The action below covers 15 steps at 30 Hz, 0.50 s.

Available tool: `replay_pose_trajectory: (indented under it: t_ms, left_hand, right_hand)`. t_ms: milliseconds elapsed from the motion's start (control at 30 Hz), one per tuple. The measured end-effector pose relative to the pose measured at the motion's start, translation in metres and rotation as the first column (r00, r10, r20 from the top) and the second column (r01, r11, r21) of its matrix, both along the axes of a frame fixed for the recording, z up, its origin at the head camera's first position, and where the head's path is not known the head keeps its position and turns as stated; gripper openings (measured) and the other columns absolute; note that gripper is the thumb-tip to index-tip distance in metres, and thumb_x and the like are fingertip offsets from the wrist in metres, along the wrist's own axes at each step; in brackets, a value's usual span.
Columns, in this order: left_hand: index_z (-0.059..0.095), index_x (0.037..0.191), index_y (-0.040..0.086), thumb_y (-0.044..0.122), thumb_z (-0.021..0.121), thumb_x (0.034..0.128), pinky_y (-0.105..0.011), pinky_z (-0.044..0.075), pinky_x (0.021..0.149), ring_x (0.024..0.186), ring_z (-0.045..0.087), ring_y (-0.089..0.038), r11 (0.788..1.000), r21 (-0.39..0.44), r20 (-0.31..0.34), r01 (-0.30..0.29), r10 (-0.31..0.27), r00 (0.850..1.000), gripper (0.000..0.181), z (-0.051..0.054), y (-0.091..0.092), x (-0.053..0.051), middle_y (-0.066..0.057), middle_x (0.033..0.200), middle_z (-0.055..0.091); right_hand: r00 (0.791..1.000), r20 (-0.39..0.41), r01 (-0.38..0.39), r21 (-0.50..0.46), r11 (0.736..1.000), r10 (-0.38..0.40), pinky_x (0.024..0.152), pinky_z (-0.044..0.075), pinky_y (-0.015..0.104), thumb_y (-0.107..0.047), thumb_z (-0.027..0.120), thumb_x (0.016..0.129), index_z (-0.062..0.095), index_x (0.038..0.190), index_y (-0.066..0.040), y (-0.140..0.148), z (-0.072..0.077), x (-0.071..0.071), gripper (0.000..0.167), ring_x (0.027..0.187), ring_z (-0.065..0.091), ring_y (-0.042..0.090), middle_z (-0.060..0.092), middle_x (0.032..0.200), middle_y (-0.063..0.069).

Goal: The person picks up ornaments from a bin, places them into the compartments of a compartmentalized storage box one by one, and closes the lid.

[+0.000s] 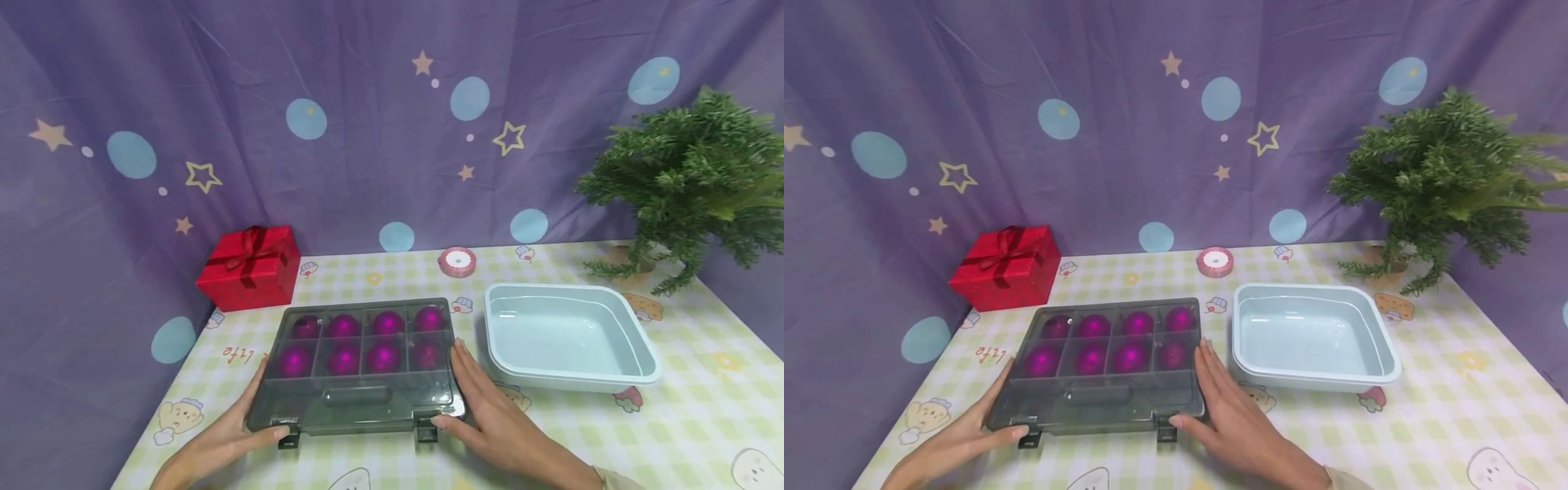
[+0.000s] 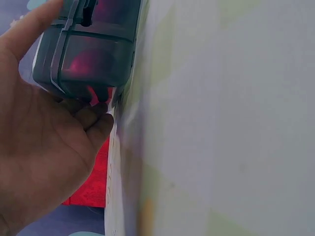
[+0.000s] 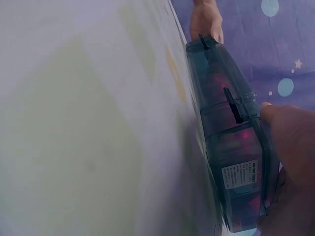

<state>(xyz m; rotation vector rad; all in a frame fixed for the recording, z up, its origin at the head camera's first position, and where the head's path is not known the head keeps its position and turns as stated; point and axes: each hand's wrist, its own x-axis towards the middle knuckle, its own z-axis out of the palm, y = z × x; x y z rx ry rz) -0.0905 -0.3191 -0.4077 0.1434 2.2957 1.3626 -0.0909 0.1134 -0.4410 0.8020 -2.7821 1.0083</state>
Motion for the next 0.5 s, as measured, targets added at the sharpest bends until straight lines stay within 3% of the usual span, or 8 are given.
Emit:
replay_pose_trajectory:
  t_ms: [133,300,500]
  left_hand:
    - [-0.025,0.161,0.031,0.030,0.060,0.1063,-0.084,0.011,0.109,0.150,-0.021,-0.044,1.000,-0.014,0.005,-0.001,0.001,1.000,0.101,0.0005,-0.0010,-0.0011,-0.004,0.168,-0.028]
    - [-0.022,0.163,0.027,0.026,0.064,0.1039,-0.083,0.015,0.109,0.151,-0.018,-0.044,1.000,-0.024,-0.032,0.001,-0.002,0.999,0.104,0.0002,-0.0013,-0.0016,-0.006,0.169,-0.026]
    - [-0.028,0.159,0.035,0.032,0.061,0.1057,-0.084,0.009,0.109,0.150,-0.021,-0.045,0.999,-0.031,0.038,-0.017,0.018,0.999,0.104,-0.0005,0.0007,-0.0015,-0.004,0.167,-0.031]
  right_hand:
    - [1.000,-0.013,0.000,0.008,1.000,0.000,0.118,0.027,0.055,-0.058,0.058,0.102,0.015,0.165,0.000,-0.0007,0.0004,0.0006,0.096,0.155,0.014,0.033,0.006,0.172,0.012]
    - [0.999,-0.033,0.000,0.020,1.000,0.001,0.118,0.027,0.056,-0.058,0.058,0.102,0.016,0.164,0.001,-0.0006,0.0006,0.0006,0.096,0.155,0.014,0.033,0.007,0.171,0.015]
    - [1.000,-0.028,-0.012,0.041,0.999,0.013,0.119,0.025,0.055,-0.058,0.055,0.103,0.013,0.165,0.001,-0.0016,0.0005,0.0009,0.095,0.155,0.010,0.031,0.004,0.172,0.014]
